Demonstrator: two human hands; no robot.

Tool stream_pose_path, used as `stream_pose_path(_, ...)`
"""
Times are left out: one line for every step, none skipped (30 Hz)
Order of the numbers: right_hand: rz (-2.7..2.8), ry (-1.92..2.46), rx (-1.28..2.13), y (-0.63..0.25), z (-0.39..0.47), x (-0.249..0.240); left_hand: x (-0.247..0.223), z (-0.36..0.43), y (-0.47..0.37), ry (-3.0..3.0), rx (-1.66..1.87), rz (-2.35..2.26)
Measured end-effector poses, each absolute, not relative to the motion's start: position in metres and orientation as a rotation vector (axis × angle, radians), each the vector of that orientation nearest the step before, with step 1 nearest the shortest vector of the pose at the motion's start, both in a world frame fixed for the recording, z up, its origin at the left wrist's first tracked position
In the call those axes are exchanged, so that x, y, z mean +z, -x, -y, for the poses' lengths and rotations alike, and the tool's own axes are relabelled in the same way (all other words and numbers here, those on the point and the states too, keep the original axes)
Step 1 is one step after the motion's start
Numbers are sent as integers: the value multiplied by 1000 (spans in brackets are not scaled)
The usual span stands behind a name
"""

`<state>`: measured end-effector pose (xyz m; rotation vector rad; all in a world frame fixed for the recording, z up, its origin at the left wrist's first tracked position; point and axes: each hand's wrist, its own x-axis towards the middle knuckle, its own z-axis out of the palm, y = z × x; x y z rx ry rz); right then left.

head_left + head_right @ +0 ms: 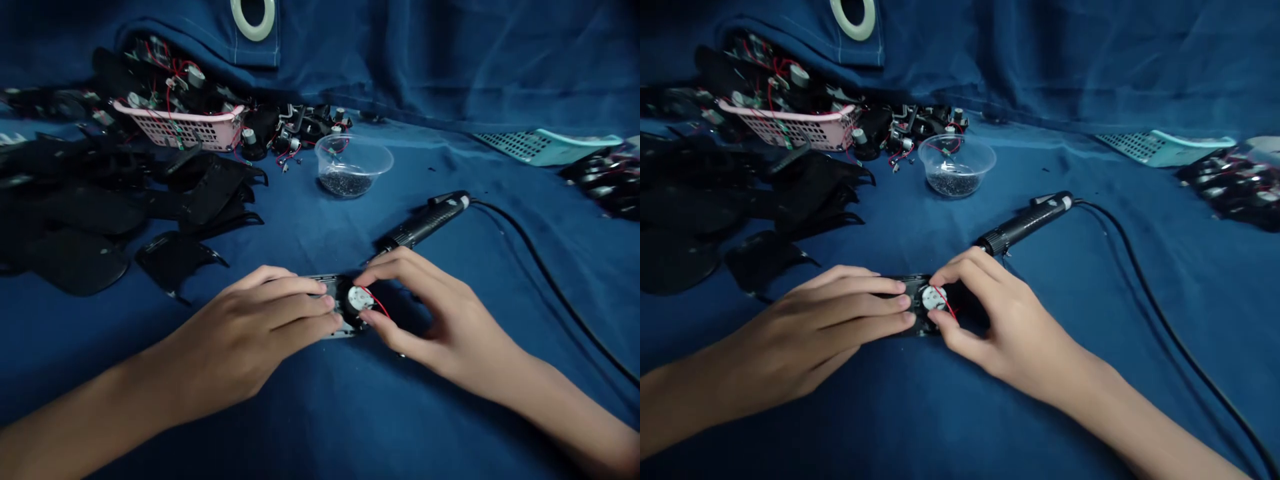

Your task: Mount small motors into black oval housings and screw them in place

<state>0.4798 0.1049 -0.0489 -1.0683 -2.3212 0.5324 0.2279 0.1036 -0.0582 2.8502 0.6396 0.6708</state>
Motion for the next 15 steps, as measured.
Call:
stream_pose_path(2323,1076,541,-480,-105,-49,-58,-104,-228,-2847,663,-652)
stream_pose_path(2323,1080,555,-480,-105,-49,-57,-104,-229,-2845,657,-662)
stream_pose_path(2320,1082,571,-480,-106,-49,-56,-104,-229,-2842,644,-672)
stream_pose_path(2316,1087,588,-480,-106,-50,-56,-104,-229,-2842,627,-678)
stream_pose_path(2311,1092,604,-479,-107,-50,-55,-104,-229,-2847,608,-685)
stream_pose_path(2310,1097,621,-479,-107,-50,-55,-104,-229,-2857,583,-692)
stream_pose_path(2308,1103,635,-478,-108,-51,-54,-104,-228,-2870,557,-699)
stream_pose_path(2307,1108,646,-478,-108,-51,-54,-104,-228,-2883,530,-708)
stream_pose_path(2307,1117,656,-478,-108,-52,-53,-104,-228,-2896,513,-714)
stream_pose_path(2310,1126,665,-478,-109,-52,-53,-103,-227,-2909,503,-719)
stream_pose_path(2313,1137,671,-478,-109,-52,-53,-103,-227,-2919,495,-728)
stream_pose_path(2317,1147,678,-478,-109,-52,-52,-103,-227,-2929,495,-726)
stream_pose_path(2320,1153,682,-478,-110,-52,-52,-103,-227,-2936,498,-717)
stream_pose_path(2323,1155,684,-478,-110,-52,-51,-104,-227,-2941,503,-706)
stream_pose_path(2323,1156,684,-478,-110,-52,-51,-104,-227,-2942,506,-694)
